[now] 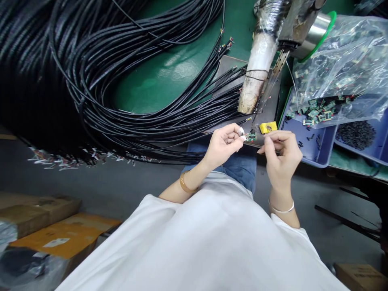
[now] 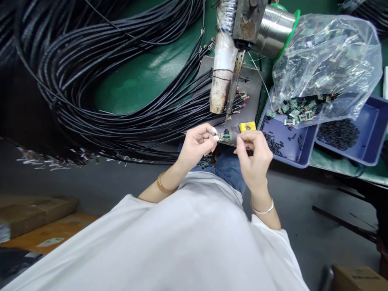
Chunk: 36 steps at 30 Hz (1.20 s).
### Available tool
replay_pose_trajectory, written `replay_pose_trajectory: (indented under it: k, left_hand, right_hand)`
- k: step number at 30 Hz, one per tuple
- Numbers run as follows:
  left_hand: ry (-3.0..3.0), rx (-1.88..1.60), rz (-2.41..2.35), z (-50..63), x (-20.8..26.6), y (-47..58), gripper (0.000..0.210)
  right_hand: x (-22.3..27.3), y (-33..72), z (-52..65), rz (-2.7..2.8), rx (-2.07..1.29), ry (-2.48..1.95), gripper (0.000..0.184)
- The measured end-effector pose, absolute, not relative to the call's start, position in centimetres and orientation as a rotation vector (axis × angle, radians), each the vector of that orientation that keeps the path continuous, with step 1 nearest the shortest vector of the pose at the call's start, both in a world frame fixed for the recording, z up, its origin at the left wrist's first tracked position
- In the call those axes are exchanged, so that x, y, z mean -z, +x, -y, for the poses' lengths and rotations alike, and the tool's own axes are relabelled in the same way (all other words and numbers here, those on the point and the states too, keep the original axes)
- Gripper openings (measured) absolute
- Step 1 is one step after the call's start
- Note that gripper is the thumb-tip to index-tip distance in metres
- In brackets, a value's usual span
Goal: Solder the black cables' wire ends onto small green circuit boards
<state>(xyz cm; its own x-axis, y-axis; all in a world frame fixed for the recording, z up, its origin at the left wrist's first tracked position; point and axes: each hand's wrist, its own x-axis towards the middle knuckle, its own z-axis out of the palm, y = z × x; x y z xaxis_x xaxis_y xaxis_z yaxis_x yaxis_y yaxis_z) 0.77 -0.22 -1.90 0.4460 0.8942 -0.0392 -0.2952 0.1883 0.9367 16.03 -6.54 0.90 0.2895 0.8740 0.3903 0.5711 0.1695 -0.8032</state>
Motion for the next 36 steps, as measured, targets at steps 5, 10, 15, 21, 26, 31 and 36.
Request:
replay_pose_trajectory:
  k: [5, 10, 15, 21, 26, 31, 36]
  left_hand:
    - [1.105, -0.924, -0.761, 0.2, 1.5, 1.0, 0.016]
    - [1.166, -0.933, -0.810, -0.4, 1.3, 1.2, 0.013]
    - [1.154, -0.981, -0.725, -1.3, 1.0, 1.7, 0.018]
    - [1.155, -1.025, -0.674, -1.8, 0.7, 2.1, 0.020]
    - [1.156, -0.982, -0.714, -1.8, 0.7, 2.1, 0.022]
    - [1.152, -0.969, -0.735, -1.8, 0.4, 2.1, 0.025]
    - [1.177, -0.971, -0.742, -1.6, -0.1, 2.0, 0.023]
  right_hand:
    - [-1.0, 15.6, 6.5, 1.421, -0.473, -1.511, 0.002]
    - [-0.9, 15.7, 6.0, 1.561, -0.358, -1.502, 0.007]
    - [-1.2, 16.0, 5.3, 1.602, -0.259, -1.501, 0.009]
    - [-1.7, 16.1, 4.7, 1.622, -0.209, -1.503, 0.010]
    - [-1.9, 16.2, 4.6, 1.646, -0.202, -1.517, 0.010]
    - [-2.0, 16.2, 4.6, 1.651, -0.204, -1.509, 0.012]
    - [-2.5, 16.2, 4.6, 1.674, -0.200, -1.473, 0.014]
